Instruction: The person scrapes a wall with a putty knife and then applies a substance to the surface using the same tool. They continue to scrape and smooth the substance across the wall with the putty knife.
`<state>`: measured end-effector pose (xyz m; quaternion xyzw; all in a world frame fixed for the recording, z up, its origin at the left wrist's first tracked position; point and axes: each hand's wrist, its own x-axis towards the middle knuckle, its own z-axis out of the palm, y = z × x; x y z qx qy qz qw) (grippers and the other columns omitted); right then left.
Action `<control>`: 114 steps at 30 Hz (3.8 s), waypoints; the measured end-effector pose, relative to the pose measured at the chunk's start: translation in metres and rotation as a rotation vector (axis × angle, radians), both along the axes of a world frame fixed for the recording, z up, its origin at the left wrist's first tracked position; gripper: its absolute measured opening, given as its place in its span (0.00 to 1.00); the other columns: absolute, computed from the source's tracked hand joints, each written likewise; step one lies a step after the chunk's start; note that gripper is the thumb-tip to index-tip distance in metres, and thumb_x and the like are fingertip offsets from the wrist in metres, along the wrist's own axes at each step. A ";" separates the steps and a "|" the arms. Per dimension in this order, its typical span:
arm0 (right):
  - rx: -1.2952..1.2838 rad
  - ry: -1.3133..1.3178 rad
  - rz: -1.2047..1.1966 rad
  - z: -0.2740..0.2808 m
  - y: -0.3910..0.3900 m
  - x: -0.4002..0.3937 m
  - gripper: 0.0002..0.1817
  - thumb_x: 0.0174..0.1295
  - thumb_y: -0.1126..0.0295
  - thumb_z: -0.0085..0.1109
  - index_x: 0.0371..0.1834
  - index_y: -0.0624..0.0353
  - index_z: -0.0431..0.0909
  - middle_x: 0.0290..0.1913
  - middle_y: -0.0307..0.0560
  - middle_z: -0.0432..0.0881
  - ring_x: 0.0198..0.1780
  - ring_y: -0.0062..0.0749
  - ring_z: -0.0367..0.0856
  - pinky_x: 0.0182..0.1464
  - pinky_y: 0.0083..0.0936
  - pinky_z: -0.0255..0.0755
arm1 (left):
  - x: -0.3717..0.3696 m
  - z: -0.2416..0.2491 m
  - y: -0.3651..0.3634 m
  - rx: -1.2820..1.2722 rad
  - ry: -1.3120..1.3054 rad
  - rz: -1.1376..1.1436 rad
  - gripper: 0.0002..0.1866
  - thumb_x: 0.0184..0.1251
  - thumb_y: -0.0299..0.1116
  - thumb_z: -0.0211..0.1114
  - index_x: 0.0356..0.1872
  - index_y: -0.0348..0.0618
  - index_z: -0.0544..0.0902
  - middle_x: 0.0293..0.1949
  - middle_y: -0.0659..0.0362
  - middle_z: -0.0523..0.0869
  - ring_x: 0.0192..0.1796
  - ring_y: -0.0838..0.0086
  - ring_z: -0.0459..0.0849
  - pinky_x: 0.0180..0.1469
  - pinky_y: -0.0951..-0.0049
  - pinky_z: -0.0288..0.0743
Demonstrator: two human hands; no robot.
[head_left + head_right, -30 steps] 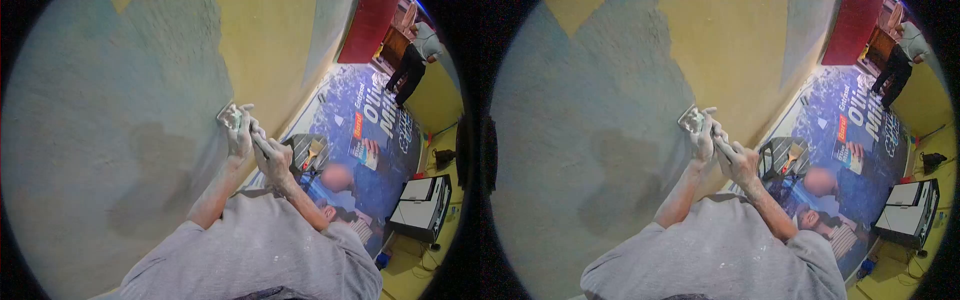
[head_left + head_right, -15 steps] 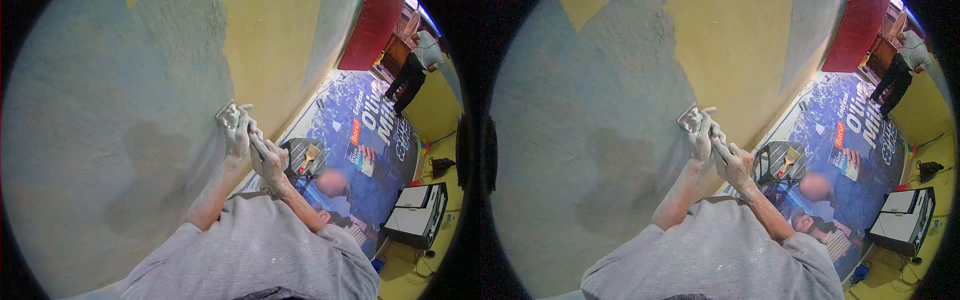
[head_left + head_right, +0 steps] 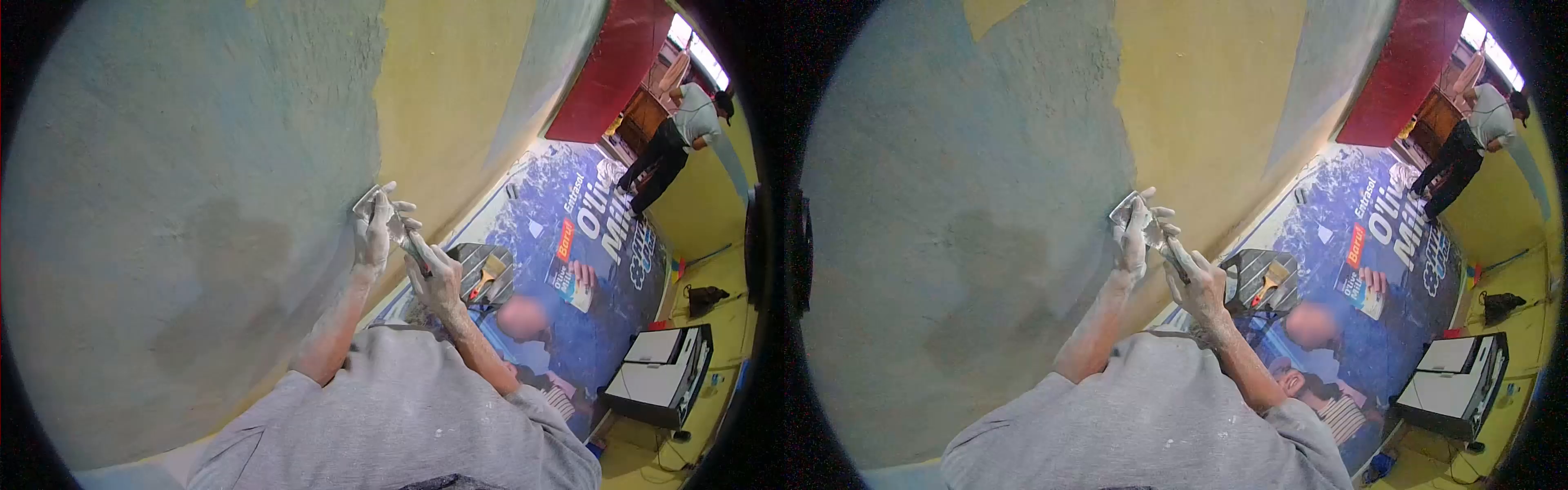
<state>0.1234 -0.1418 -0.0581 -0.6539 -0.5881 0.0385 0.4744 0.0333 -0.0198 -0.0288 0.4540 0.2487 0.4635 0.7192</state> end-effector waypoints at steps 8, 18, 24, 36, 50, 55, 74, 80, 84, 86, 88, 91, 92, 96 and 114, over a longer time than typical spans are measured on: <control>-0.102 0.218 0.196 -0.005 -0.025 0.022 0.29 0.59 0.71 0.63 0.66 0.59 0.72 0.46 0.59 0.84 0.44 0.48 0.86 0.45 0.33 0.78 | -0.004 -0.008 -0.015 -0.089 0.081 0.147 0.26 0.79 0.47 0.48 0.58 0.30 0.76 0.45 0.47 0.87 0.34 0.65 0.88 0.39 0.69 0.83; -0.496 0.396 -0.045 -0.071 -0.115 0.079 0.19 0.61 0.64 0.61 0.53 0.60 0.80 0.37 0.58 0.84 0.38 0.44 0.85 0.42 0.33 0.75 | -0.008 -0.034 -0.041 -0.092 0.232 0.208 0.37 0.78 0.58 0.38 0.53 0.28 0.79 0.45 0.45 0.87 0.45 0.63 0.88 0.49 0.66 0.80; -0.417 0.582 -0.308 -0.085 -0.142 0.111 0.17 0.61 0.67 0.64 0.49 0.67 0.80 0.33 0.43 0.84 0.33 0.27 0.79 0.40 0.28 0.74 | 0.005 -0.035 -0.045 -0.075 0.410 0.018 0.26 0.78 0.48 0.50 0.51 0.30 0.80 0.35 0.49 0.89 0.39 0.69 0.89 0.44 0.70 0.82; -0.152 0.857 0.188 0.083 -0.019 0.052 0.17 0.69 0.59 0.57 0.52 0.61 0.78 0.30 0.33 0.74 0.30 0.13 0.69 0.32 0.15 0.64 | 0.021 0.056 -0.016 0.049 -0.247 -0.220 0.36 0.74 0.62 0.44 0.64 0.37 0.70 0.54 0.42 0.81 0.54 0.56 0.83 0.58 0.53 0.75; -0.248 1.038 0.508 0.034 0.068 0.041 0.15 0.72 0.59 0.56 0.47 0.62 0.77 0.24 0.31 0.72 0.21 0.12 0.65 0.22 0.14 0.59 | 0.053 0.075 0.022 -0.008 0.012 0.571 0.14 0.74 0.42 0.59 0.46 0.40 0.79 0.31 0.53 0.86 0.21 0.74 0.83 0.19 0.77 0.75; -0.137 0.917 0.433 0.026 0.069 0.045 0.11 0.73 0.64 0.53 0.42 0.62 0.78 0.21 0.29 0.69 0.19 0.11 0.62 0.20 0.14 0.54 | 0.065 0.065 0.023 -0.019 -0.056 0.630 0.13 0.73 0.42 0.61 0.43 0.41 0.79 0.26 0.57 0.84 0.14 0.78 0.77 0.13 0.79 0.66; 0.092 0.485 0.376 0.041 0.087 0.056 0.14 0.65 0.74 0.58 0.51 0.68 0.79 0.18 0.39 0.67 0.21 0.16 0.62 0.25 0.19 0.62 | 0.072 0.070 0.032 -0.019 -0.156 0.617 0.14 0.73 0.43 0.60 0.39 0.41 0.78 0.25 0.59 0.81 0.13 0.78 0.73 0.13 0.77 0.65; 0.021 0.512 0.400 0.040 0.079 0.061 0.15 0.65 0.73 0.58 0.53 0.67 0.79 0.20 0.39 0.71 0.23 0.16 0.62 0.27 0.19 0.63 | 0.074 0.074 0.023 -0.031 -0.150 0.653 0.12 0.75 0.40 0.59 0.39 0.40 0.77 0.23 0.59 0.80 0.12 0.79 0.71 0.12 0.77 0.62; -0.030 0.574 0.391 0.058 0.078 0.062 0.15 0.66 0.72 0.58 0.54 0.66 0.79 0.20 0.37 0.69 0.23 0.15 0.61 0.27 0.17 0.62 | 0.075 0.075 0.018 -0.024 -0.095 0.653 0.16 0.74 0.45 0.58 0.41 0.41 0.77 0.25 0.60 0.80 0.13 0.78 0.72 0.13 0.77 0.63; -0.073 0.597 0.374 0.063 0.080 0.061 0.15 0.66 0.71 0.59 0.53 0.65 0.80 0.19 0.35 0.66 0.23 0.15 0.60 0.26 0.17 0.61 | 0.074 0.078 0.021 0.007 -0.115 0.632 0.15 0.74 0.44 0.59 0.41 0.41 0.77 0.25 0.60 0.80 0.13 0.78 0.72 0.12 0.77 0.63; -0.042 0.563 0.374 0.051 0.077 0.063 0.15 0.66 0.71 0.59 0.53 0.65 0.80 0.19 0.35 0.66 0.22 0.14 0.60 0.25 0.17 0.61 | 0.076 0.082 0.022 -0.001 -0.091 0.629 0.15 0.74 0.44 0.59 0.40 0.41 0.77 0.25 0.60 0.80 0.13 0.78 0.72 0.12 0.76 0.63; -0.009 0.574 0.386 0.052 0.079 0.065 0.15 0.66 0.71 0.59 0.53 0.66 0.80 0.19 0.34 0.67 0.22 0.14 0.61 0.25 0.18 0.60 | 0.077 0.087 0.024 0.026 -0.104 0.619 0.15 0.73 0.44 0.60 0.40 0.41 0.78 0.26 0.60 0.80 0.13 0.78 0.72 0.13 0.77 0.63; -0.057 0.569 0.376 0.065 0.080 0.067 0.15 0.65 0.71 0.59 0.53 0.66 0.80 0.19 0.35 0.67 0.23 0.14 0.61 0.25 0.18 0.60 | 0.078 0.090 0.027 -0.006 -0.161 0.593 0.14 0.73 0.44 0.60 0.40 0.41 0.78 0.25 0.60 0.80 0.14 0.79 0.72 0.13 0.77 0.63; -0.080 0.560 0.384 0.055 0.068 0.066 0.14 0.66 0.72 0.59 0.52 0.66 0.80 0.18 0.34 0.66 0.22 0.14 0.61 0.24 0.18 0.60 | 0.077 0.072 0.019 0.001 -0.140 0.639 0.15 0.74 0.44 0.59 0.39 0.41 0.78 0.24 0.61 0.80 0.13 0.78 0.72 0.12 0.78 0.63; -0.036 0.511 0.393 0.047 0.064 0.071 0.14 0.65 0.73 0.58 0.52 0.68 0.79 0.19 0.39 0.63 0.23 0.15 0.60 0.25 0.19 0.60 | 0.082 0.069 0.012 0.032 -0.118 0.669 0.15 0.73 0.44 0.60 0.38 0.41 0.79 0.23 0.61 0.81 0.12 0.78 0.73 0.12 0.77 0.63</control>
